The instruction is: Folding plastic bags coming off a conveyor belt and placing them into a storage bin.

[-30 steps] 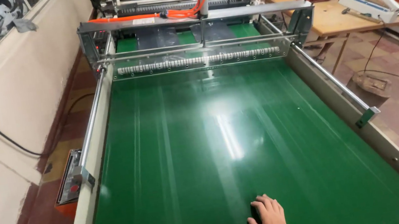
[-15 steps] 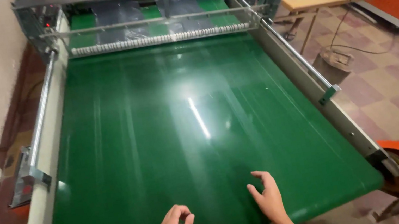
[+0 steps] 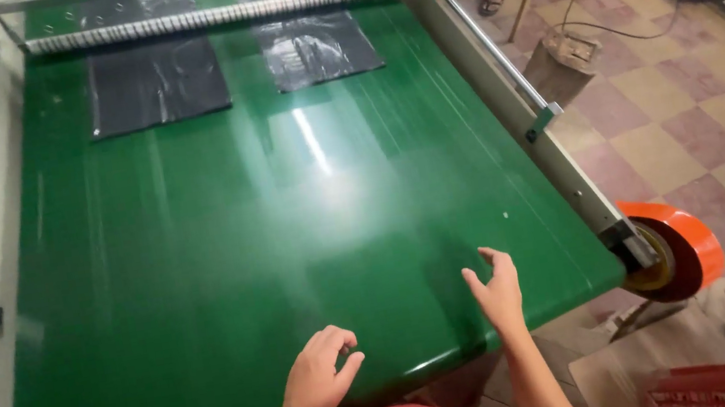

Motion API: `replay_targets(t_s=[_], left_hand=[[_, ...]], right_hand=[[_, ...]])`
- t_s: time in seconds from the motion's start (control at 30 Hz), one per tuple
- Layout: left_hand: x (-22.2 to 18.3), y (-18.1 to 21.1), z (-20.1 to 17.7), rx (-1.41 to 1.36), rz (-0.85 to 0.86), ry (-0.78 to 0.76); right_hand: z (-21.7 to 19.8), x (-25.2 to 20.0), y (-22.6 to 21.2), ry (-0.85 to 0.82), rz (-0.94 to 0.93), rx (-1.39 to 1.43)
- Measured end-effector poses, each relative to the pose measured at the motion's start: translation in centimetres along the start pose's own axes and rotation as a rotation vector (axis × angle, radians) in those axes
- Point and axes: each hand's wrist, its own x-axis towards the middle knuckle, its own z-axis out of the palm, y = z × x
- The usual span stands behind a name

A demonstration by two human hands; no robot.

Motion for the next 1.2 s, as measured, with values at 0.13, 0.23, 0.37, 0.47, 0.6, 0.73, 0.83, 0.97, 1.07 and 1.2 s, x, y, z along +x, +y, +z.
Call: replay_targets(t_s=[0.13,0.23,0.37,0.47,0.6,0.73,0.83,0.97,1.07,1.2], left_hand=[[1.2,1.2,1.8,0.080,0.096,-0.113],[2.0,2.0,2.9,0.122,0.161,-0.125],[2.9,3.2,4.0,0.190,0.161,-0.193],[3.7,3.8,5.3,0.235,0.236,-0.185],[4.9,4.4,7.8,0.504,0.290,-0.225],[6.4,5.6,9.6,0.591,0.293,-0.209],[6.6,6.7,10.4,0.639,0.314,-0.241],[5.6,5.9,12.7,0.588,0.311,-0.361],[4.7,4.6,14.7,0.612,0.373,-0.291],[5.1,4.0,16.2,0.653,0.410,-0.079]], right_hand=[[-1.5,0.4,0.9,-0.003,0.051,-0.020],[-1.9,0.5,1.1,0.003,0.009,-0.178],[-2.3,0.6,1.9,0.017,-0.013,-0.253],[-2.6,1.0,2.5,0.039,-0.032,-0.284],[-2.4,2.0,3.0,0.049,-0.002,-0.404],[-2.0,3.4,4.5,0.026,0.099,-0.510],[-1.9,2.9,7.2,0.023,0.151,-0.714],[-3.5,2.5,9.0,-0.134,0.351,-0.619],[-3.9,2.8,9.6,-0.293,0.501,-0.571],[-3.0,4.1,8.9,-0.323,0.446,-0.555]])
